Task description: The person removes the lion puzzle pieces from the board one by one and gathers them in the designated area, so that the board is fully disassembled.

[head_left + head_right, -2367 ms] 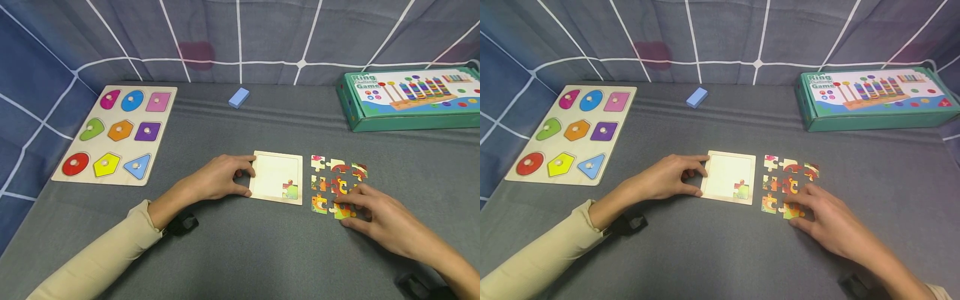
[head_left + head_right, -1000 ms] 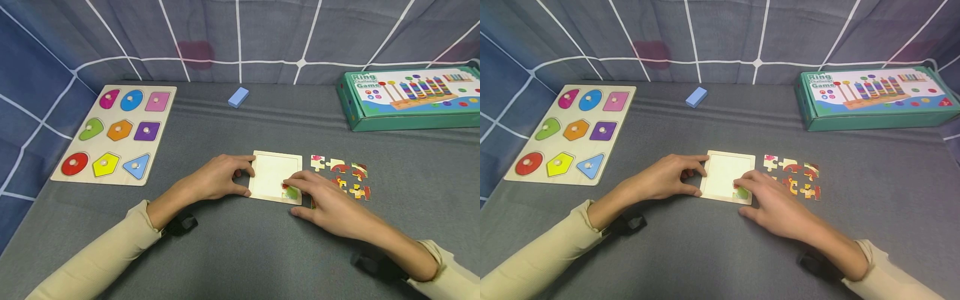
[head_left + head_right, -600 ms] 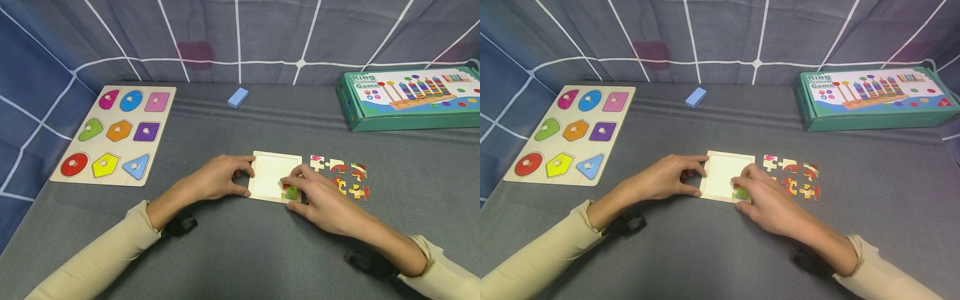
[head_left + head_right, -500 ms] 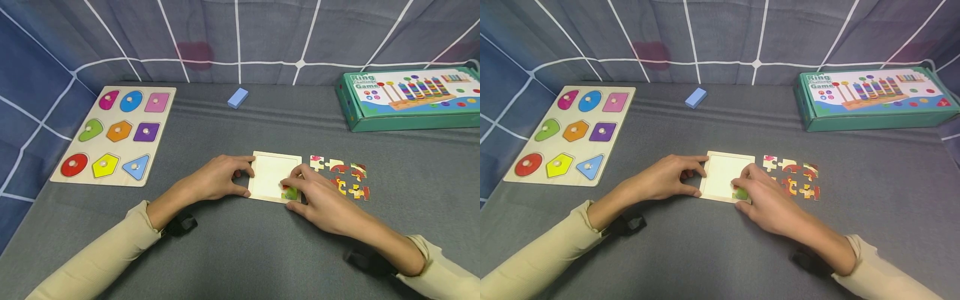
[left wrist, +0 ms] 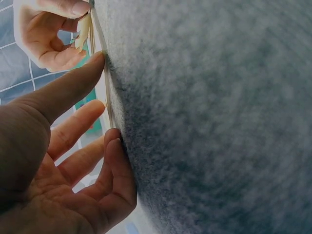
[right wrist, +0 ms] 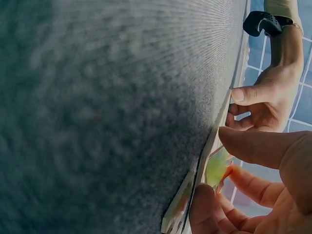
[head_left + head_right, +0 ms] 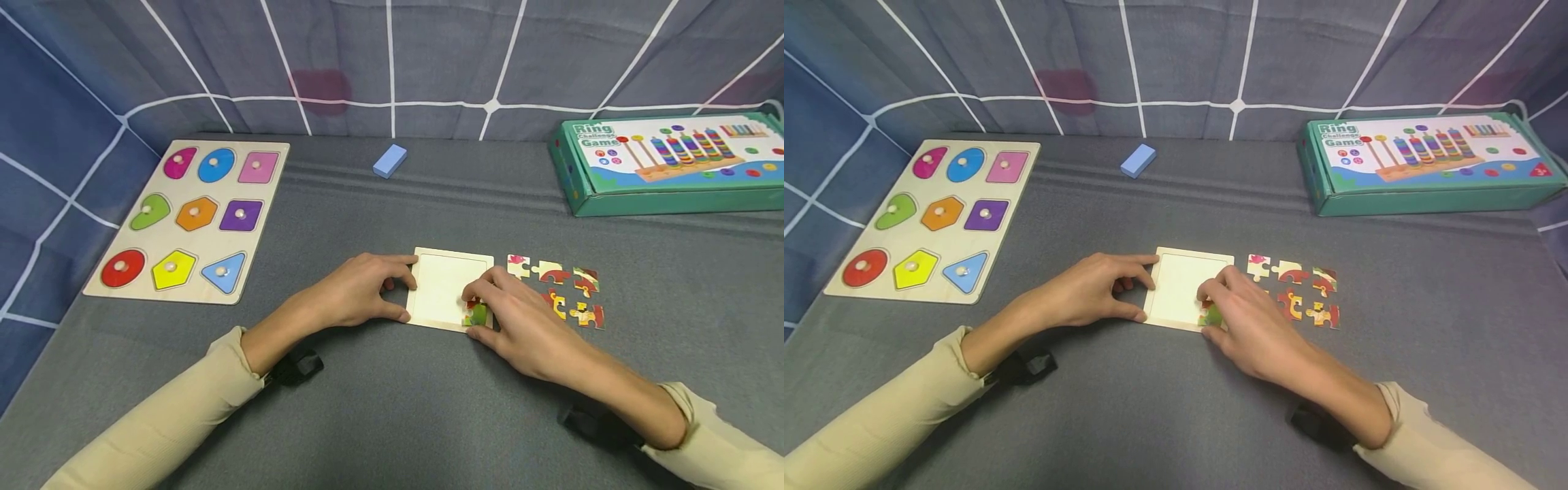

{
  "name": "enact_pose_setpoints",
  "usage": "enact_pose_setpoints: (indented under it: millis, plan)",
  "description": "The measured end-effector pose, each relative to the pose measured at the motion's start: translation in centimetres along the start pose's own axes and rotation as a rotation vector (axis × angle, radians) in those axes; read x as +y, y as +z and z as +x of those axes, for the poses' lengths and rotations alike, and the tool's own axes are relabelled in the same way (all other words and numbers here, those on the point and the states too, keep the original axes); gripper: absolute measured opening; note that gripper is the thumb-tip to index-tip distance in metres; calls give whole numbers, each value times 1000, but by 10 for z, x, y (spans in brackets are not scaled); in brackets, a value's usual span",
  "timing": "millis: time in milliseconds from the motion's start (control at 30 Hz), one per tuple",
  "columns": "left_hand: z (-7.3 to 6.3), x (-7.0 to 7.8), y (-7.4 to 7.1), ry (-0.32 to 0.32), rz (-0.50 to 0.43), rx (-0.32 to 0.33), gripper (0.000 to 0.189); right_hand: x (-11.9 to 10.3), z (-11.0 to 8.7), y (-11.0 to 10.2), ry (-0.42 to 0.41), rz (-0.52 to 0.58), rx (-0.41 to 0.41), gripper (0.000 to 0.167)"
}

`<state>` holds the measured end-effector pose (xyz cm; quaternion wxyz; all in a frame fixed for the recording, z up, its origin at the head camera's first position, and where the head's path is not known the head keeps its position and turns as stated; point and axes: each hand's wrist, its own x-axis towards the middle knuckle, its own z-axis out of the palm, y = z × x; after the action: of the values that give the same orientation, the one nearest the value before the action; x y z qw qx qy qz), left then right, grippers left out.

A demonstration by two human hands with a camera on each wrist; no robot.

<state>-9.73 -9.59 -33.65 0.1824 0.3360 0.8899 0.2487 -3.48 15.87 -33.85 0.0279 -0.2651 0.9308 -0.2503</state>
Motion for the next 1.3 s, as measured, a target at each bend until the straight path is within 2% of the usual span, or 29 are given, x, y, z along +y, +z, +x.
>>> enact_pose_setpoints:
  millis: [433, 667, 900, 1100, 1300]
  plan:
    - [0, 0, 0, 2, -6, 2, 36, 0, 3, 1, 33, -10, -3, 34]
    - [0, -1, 1, 0, -12, -1, 37, 0, 2, 1, 40, 2, 22, 32]
    - [0, -2, 1, 3, -5, 0, 36, 1, 1, -2, 43, 47, 34, 45]
    - [0, -1, 1, 0, -5, 3, 36, 3, -3, -4, 42, 99, 56, 28]
    - [0, -1, 1, 8, -1, 9, 37, 9, -10, -10, 22, 141, 98, 29]
